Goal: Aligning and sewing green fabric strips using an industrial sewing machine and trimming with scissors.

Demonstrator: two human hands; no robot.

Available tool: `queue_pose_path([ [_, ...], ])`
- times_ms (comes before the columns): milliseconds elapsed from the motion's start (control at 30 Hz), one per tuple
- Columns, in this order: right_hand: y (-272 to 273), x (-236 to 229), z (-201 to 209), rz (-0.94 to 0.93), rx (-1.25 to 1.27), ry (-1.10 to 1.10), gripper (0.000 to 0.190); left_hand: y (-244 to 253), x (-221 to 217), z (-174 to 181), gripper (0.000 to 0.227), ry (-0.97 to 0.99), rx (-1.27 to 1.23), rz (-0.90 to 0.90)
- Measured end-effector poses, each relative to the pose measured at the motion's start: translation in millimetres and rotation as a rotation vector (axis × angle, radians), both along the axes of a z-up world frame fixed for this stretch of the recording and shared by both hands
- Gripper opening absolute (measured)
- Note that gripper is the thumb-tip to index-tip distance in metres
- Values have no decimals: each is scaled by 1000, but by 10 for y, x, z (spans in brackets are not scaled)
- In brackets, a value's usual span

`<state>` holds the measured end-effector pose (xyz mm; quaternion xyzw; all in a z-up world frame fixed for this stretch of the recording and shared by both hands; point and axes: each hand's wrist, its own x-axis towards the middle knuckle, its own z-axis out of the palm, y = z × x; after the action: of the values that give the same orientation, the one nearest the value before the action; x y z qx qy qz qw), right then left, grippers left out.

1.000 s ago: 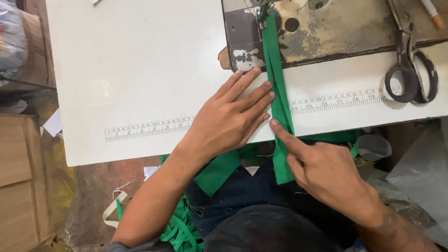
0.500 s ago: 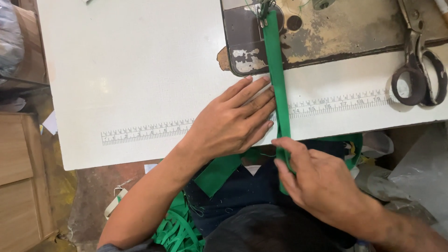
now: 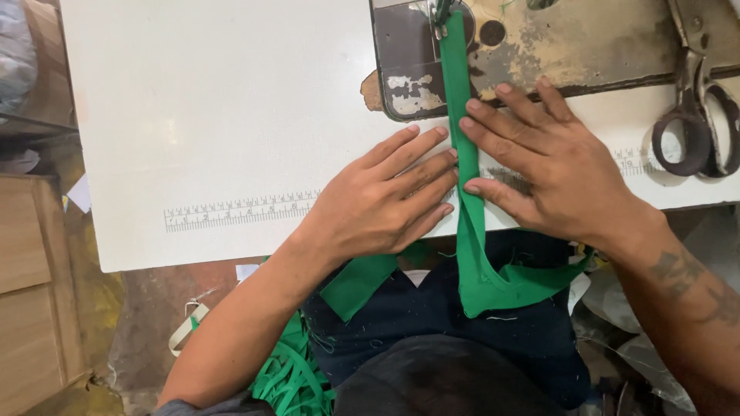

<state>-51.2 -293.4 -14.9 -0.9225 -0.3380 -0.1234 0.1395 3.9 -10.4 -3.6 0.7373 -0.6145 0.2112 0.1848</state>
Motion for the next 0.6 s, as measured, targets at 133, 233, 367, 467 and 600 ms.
queue_pose_path([
  [133,-25,-3,-2,-15,29,13,71,-2,-1,-31,37,49,9,-21],
  [233,-33,-13,-9,-14,43,26,69,15,-9,-79,41,92,26,-20],
  [367,-41,-12,-9,-7,28,38,68,24,-18,-103,42,110,46,-9],
  [467,-28,-22,-7,-21,19,44,68,21,-15,-112,41,78,75,-13],
  [600,-20,-33,-8,-26,-3,30,69,-7,-10,-90,42,85,63,-28],
])
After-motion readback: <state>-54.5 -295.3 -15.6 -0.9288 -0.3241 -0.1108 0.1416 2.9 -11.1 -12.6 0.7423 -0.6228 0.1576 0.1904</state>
